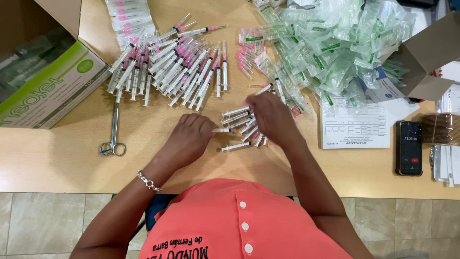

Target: The person repeatedly picks up syringe barrels and needles from a table, connects them by hand, and places the assembled syringes into a growing pile. The workspace contains many pre-assembled syringes, empty plastic wrappers, and a pair of scissors.

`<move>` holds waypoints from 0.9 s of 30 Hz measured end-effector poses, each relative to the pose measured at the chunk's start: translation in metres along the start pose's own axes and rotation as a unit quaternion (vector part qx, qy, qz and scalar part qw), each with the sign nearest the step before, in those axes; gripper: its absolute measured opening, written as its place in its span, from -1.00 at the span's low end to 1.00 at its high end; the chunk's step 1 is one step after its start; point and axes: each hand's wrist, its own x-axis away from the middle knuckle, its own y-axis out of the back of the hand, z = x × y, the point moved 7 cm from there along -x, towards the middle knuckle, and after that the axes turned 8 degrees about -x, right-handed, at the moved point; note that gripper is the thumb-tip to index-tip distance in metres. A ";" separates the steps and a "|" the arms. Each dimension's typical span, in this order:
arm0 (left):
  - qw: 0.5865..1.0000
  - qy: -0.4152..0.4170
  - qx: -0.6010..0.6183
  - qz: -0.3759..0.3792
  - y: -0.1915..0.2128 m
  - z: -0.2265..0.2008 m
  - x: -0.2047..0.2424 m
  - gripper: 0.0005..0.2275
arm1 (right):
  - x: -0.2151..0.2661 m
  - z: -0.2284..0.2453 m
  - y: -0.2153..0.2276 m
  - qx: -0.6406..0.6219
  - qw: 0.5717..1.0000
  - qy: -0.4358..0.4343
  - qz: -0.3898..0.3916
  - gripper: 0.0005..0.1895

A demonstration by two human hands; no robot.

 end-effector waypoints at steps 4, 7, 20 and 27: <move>0.991 0.064 0.103 0.056 0.011 0.006 -0.002 -0.83 | 0.026 0.018 -0.007 -0.004 0.999 0.050 -0.014 -0.79; 0.979 0.079 0.181 0.059 0.037 0.001 -0.016 -0.83 | 0.028 0.031 -0.002 -0.026 0.992 0.108 -0.060 -0.84; 0.918 0.149 0.368 0.016 0.053 0.006 -0.021 -0.77 | 0.027 0.041 0.011 -0.015 0.981 0.142 -0.133 -0.82; 0.905 0.162 0.394 0.011 0.056 0.009 -0.024 -0.76 | 0.025 0.045 0.019 -0.023 0.981 0.135 -0.139 -0.83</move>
